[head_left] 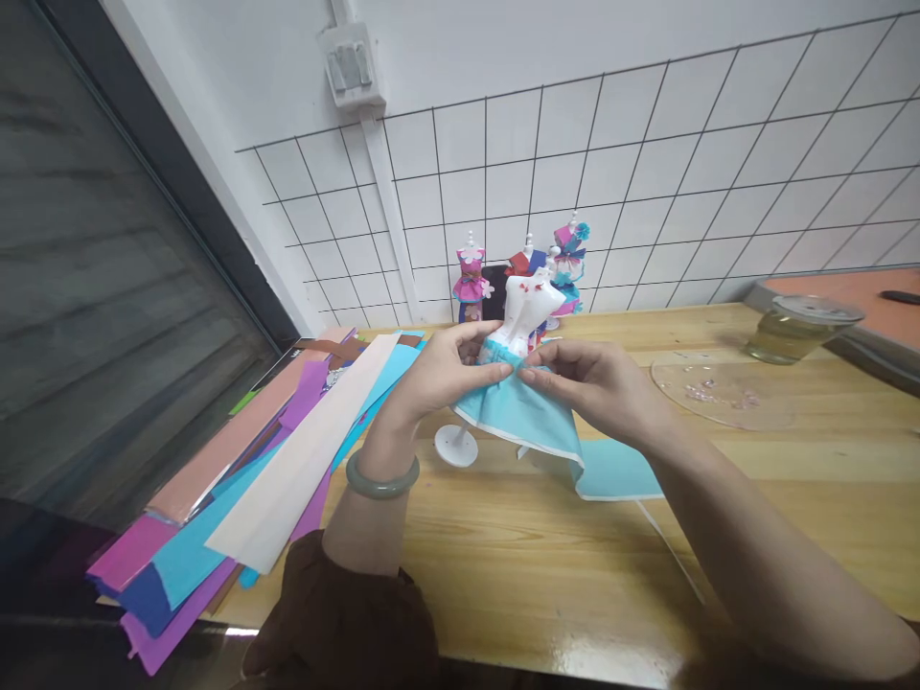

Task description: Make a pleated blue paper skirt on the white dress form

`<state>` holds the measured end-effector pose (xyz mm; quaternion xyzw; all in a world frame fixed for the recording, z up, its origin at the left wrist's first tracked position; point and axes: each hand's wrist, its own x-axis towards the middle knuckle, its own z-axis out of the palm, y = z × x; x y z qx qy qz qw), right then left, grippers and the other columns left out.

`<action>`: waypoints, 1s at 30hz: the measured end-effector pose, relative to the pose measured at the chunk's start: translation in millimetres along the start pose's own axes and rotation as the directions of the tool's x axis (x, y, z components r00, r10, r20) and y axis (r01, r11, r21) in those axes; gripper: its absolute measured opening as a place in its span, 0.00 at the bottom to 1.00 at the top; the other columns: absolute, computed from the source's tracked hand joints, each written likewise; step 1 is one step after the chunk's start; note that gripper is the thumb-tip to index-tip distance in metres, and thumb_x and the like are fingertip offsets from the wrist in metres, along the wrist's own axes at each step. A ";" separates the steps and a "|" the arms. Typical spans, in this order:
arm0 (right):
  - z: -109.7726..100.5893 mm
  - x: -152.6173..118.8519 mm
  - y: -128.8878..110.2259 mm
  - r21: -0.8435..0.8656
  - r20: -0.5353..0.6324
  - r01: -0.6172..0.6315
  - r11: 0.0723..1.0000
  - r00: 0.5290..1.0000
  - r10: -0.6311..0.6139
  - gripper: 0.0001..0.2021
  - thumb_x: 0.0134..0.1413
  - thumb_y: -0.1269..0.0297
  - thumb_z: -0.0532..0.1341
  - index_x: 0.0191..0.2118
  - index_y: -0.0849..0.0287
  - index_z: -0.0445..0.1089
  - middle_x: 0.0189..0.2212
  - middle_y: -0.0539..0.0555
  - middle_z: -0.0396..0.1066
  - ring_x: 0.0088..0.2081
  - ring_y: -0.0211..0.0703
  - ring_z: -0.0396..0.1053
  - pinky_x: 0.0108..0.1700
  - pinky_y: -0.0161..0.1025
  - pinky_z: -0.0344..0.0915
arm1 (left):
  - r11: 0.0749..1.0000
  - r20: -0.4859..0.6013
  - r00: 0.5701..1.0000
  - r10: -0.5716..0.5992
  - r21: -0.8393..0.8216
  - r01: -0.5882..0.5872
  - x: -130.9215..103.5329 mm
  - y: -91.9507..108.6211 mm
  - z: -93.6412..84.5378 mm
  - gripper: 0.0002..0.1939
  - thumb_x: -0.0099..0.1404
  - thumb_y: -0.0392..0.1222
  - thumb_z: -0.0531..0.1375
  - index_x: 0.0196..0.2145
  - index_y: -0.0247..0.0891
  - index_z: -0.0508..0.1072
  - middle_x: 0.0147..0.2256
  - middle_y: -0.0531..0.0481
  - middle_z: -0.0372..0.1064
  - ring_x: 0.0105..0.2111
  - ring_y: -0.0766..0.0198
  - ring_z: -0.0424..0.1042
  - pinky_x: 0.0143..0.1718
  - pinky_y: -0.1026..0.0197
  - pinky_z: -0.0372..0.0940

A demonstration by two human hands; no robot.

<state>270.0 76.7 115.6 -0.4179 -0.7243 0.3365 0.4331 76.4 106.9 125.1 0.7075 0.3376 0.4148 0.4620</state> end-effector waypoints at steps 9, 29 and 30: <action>-3.1 2.7 2.4 0.134 0.006 -0.081 0.988 0.997 0.081 0.15 0.43 0.52 0.67 0.33 0.57 0.73 0.29 0.53 0.74 0.29 0.41 0.69 0.29 0.37 0.65 | 1.000 0.017 1.000 0.004 0.010 -0.004 -0.9 2.3 0.2 0.30 0.52 0.41 0.67 0.53 0.35 0.67 0.50 0.40 0.68 0.47 0.55 0.68 0.45 0.53 0.64; -0.3 1.8 2.0 0.224 -0.006 -0.040 0.974 0.999 0.042 0.12 0.42 0.57 0.69 0.33 0.57 0.74 0.30 0.52 0.74 0.31 0.40 0.69 0.32 0.36 0.65 | 1.000 0.002 1.000 0.024 -0.011 -0.024 0.3 1.6 1.0 0.31 0.51 0.40 0.67 0.53 0.34 0.67 0.50 0.40 0.69 0.48 0.55 0.69 0.46 0.54 0.64; -0.3 1.9 1.5 0.238 -0.010 -0.050 0.970 0.998 0.054 0.12 0.42 0.57 0.69 0.33 0.57 0.73 0.31 0.52 0.74 0.32 0.40 0.69 0.31 0.36 0.65 | 1.000 0.001 1.000 0.026 -0.012 -0.026 0.2 1.9 1.1 0.30 0.51 0.40 0.67 0.53 0.35 0.67 0.51 0.40 0.68 0.48 0.55 0.69 0.46 0.54 0.64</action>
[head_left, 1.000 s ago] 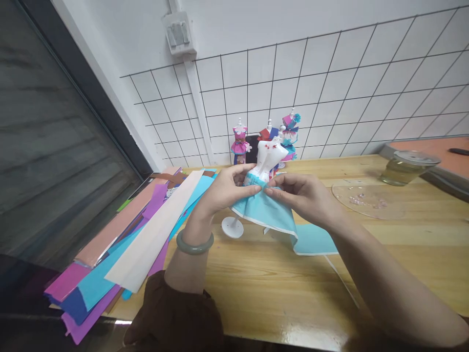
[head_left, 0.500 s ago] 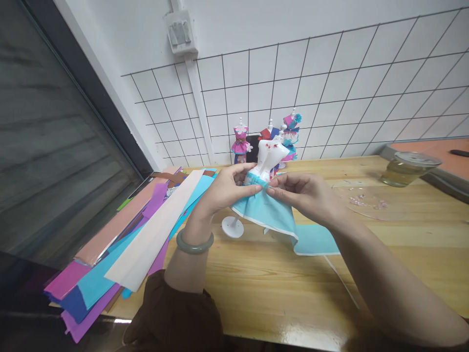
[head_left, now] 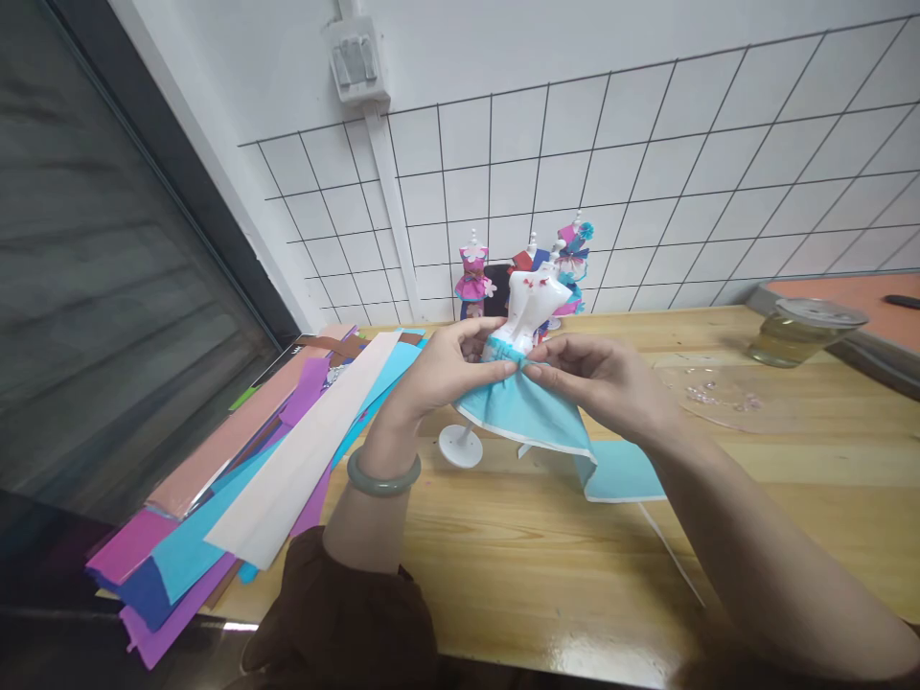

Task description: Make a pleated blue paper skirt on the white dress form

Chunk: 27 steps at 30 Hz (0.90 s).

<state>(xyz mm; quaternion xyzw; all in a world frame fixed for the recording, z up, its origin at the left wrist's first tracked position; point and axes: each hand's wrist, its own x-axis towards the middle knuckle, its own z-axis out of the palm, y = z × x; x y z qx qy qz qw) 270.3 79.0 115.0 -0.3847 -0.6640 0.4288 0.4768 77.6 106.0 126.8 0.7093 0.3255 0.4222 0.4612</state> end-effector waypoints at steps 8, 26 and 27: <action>1.8 0.2 -1.8 0.044 -0.026 -0.015 0.999 1.000 0.016 0.16 0.38 0.57 0.71 0.33 0.58 0.69 0.31 0.53 0.72 0.31 0.42 0.69 0.30 0.37 0.66 | 0.999 0.014 1.000 0.001 -0.036 -0.001 -0.4 -1.5 -0.1 0.30 0.51 0.41 0.67 0.53 0.36 0.68 0.49 0.41 0.69 0.46 0.56 0.69 0.45 0.55 0.64; 0.4 -1.7 -7.1 0.063 -0.072 0.027 0.998 0.997 -0.022 0.14 0.41 0.58 0.70 0.35 0.57 0.70 0.33 0.53 0.73 0.33 0.41 0.70 0.34 0.38 0.66 | 0.999 -0.013 0.999 -0.029 -0.033 0.029 -0.1 -0.1 -1.9 0.30 0.51 0.41 0.68 0.52 0.35 0.68 0.50 0.40 0.68 0.44 0.58 0.69 0.43 0.56 0.64; -1.1 -1.5 -7.1 0.052 -0.072 0.003 0.999 0.997 0.001 0.15 0.41 0.58 0.69 0.35 0.57 0.70 0.32 0.53 0.73 0.33 0.41 0.70 0.33 0.37 0.66 | 0.999 -0.020 0.999 -0.035 -0.034 0.034 -0.3 0.7 -2.0 0.30 0.51 0.41 0.68 0.52 0.35 0.68 0.49 0.40 0.68 0.44 0.58 0.69 0.43 0.56 0.64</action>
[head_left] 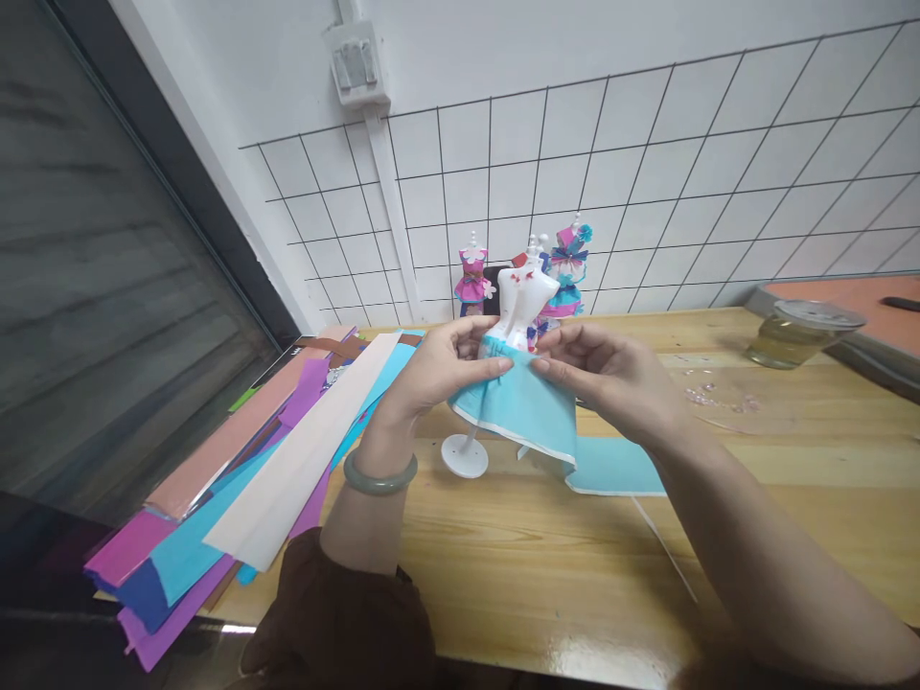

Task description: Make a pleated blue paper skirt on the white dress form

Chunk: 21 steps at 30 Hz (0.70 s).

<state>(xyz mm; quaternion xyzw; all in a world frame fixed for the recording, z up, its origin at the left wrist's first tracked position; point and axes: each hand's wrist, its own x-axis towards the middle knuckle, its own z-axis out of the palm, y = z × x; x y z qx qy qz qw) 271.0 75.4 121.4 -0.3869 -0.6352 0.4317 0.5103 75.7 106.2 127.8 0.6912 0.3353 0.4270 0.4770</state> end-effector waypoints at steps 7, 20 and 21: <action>-7.2 1.2 3.1 -0.161 0.120 -0.164 0.973 0.975 0.185 0.16 0.46 0.50 0.65 0.34 0.58 0.73 0.29 0.53 0.74 0.29 0.41 0.69 0.28 0.36 0.64 | 0.996 -0.028 0.999 0.030 0.080 -0.027 -1.0 3.0 -0.6 0.31 0.51 0.40 0.68 0.52 0.34 0.67 0.50 0.41 0.68 0.47 0.58 0.68 0.46 0.56 0.63; -0.7 -3.4 0.8 -0.218 0.095 0.036 0.975 0.995 -0.016 0.17 0.46 0.49 0.64 0.34 0.58 0.75 0.29 0.54 0.74 0.29 0.42 0.69 0.28 0.38 0.65 | 0.996 0.015 0.998 0.054 0.070 -0.055 -2.0 4.1 0.4 0.29 0.52 0.41 0.67 0.51 0.36 0.68 0.49 0.42 0.69 0.46 0.57 0.69 0.44 0.56 0.64; -1.3 -3.1 0.8 -0.214 0.095 0.033 0.976 0.995 -0.012 0.16 0.47 0.49 0.64 0.34 0.59 0.75 0.29 0.54 0.74 0.29 0.42 0.69 0.28 0.38 0.65 | 0.996 0.015 0.998 0.053 0.068 -0.054 -2.1 4.2 0.3 0.29 0.52 0.41 0.67 0.51 0.36 0.68 0.49 0.42 0.69 0.46 0.57 0.69 0.44 0.56 0.64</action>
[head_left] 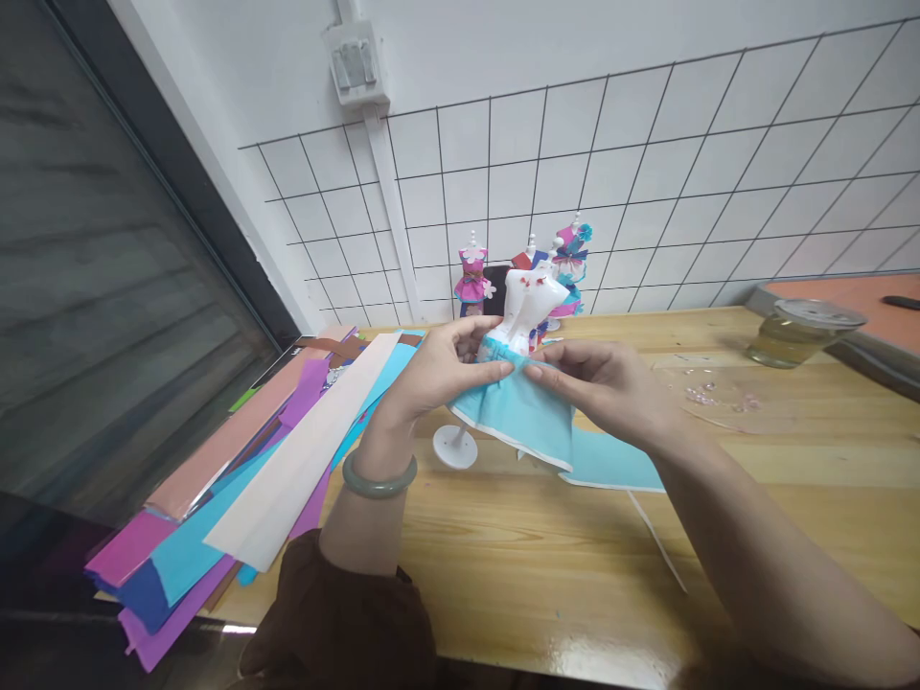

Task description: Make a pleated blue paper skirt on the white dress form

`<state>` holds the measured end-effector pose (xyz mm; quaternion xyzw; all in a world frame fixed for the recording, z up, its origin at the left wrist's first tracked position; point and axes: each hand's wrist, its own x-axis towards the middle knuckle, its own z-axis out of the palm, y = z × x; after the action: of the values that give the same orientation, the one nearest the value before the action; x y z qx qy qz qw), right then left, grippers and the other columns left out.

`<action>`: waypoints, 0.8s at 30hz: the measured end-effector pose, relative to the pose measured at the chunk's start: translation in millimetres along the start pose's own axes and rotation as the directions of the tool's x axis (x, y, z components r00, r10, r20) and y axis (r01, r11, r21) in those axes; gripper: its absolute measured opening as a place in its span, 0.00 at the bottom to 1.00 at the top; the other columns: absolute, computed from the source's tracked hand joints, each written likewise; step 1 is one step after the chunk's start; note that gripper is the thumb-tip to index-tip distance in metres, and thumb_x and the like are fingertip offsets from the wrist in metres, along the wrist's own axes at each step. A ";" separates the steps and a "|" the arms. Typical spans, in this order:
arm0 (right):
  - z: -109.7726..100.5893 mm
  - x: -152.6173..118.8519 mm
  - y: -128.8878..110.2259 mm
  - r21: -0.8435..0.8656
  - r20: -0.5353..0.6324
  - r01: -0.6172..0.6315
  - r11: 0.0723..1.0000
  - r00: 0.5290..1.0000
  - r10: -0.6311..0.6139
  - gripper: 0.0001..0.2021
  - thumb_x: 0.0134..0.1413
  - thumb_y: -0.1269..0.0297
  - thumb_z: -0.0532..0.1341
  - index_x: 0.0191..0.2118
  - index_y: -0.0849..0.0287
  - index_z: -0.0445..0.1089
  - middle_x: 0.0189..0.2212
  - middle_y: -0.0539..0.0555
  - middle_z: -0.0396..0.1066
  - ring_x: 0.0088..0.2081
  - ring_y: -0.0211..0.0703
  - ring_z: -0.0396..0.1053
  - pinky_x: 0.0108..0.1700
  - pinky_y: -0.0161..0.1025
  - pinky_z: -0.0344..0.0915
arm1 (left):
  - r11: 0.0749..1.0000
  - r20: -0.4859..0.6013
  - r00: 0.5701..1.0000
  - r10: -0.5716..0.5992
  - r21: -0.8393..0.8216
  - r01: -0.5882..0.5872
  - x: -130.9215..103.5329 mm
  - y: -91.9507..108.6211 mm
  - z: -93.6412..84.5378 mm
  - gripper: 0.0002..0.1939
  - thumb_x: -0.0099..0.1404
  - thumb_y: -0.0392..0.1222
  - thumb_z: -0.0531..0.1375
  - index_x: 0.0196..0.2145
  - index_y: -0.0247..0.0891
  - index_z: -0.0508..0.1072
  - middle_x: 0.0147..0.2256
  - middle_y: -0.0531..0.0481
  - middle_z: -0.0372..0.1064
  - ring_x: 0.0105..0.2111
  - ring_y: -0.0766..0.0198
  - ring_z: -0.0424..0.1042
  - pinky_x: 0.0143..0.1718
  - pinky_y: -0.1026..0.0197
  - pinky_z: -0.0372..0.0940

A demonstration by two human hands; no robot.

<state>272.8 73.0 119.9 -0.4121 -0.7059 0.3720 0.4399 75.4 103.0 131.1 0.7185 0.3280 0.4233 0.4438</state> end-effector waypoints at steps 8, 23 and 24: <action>0.9 0.7 -1.0 0.050 -0.041 -0.003 0.999 0.999 0.005 0.15 0.44 0.52 0.67 0.33 0.58 0.73 0.30 0.54 0.74 0.31 0.42 0.70 0.31 0.38 0.66 | 1.000 -0.005 1.000 -0.009 -0.011 0.009 0.3 -4.1 0.5 0.30 0.51 0.42 0.68 0.52 0.38 0.68 0.48 0.43 0.69 0.47 0.57 0.68 0.45 0.55 0.64; 5.6 2.7 -5.8 0.167 -0.077 -0.060 0.984 0.994 0.073 0.19 0.36 0.50 0.70 0.29 0.58 0.68 0.25 0.52 0.71 0.26 0.39 0.68 0.25 0.35 0.63 | 0.997 0.036 0.999 -0.001 -0.080 0.004 0.7 -4.6 2.7 0.29 0.51 0.41 0.68 0.51 0.38 0.69 0.50 0.42 0.69 0.49 0.55 0.67 0.47 0.54 0.63; 4.9 3.0 -4.6 0.171 -0.069 -0.067 0.983 0.994 0.079 0.19 0.36 0.51 0.70 0.30 0.58 0.68 0.25 0.52 0.71 0.26 0.39 0.68 0.25 0.35 0.63 | 0.997 0.035 0.999 -0.004 -0.075 0.007 0.6 -4.2 2.8 0.29 0.51 0.41 0.68 0.51 0.38 0.69 0.49 0.42 0.69 0.49 0.55 0.67 0.48 0.54 0.63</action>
<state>266.3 73.2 123.3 -0.4127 -0.6392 0.4305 0.4856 77.7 104.1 126.8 0.7076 0.3061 0.4215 0.4775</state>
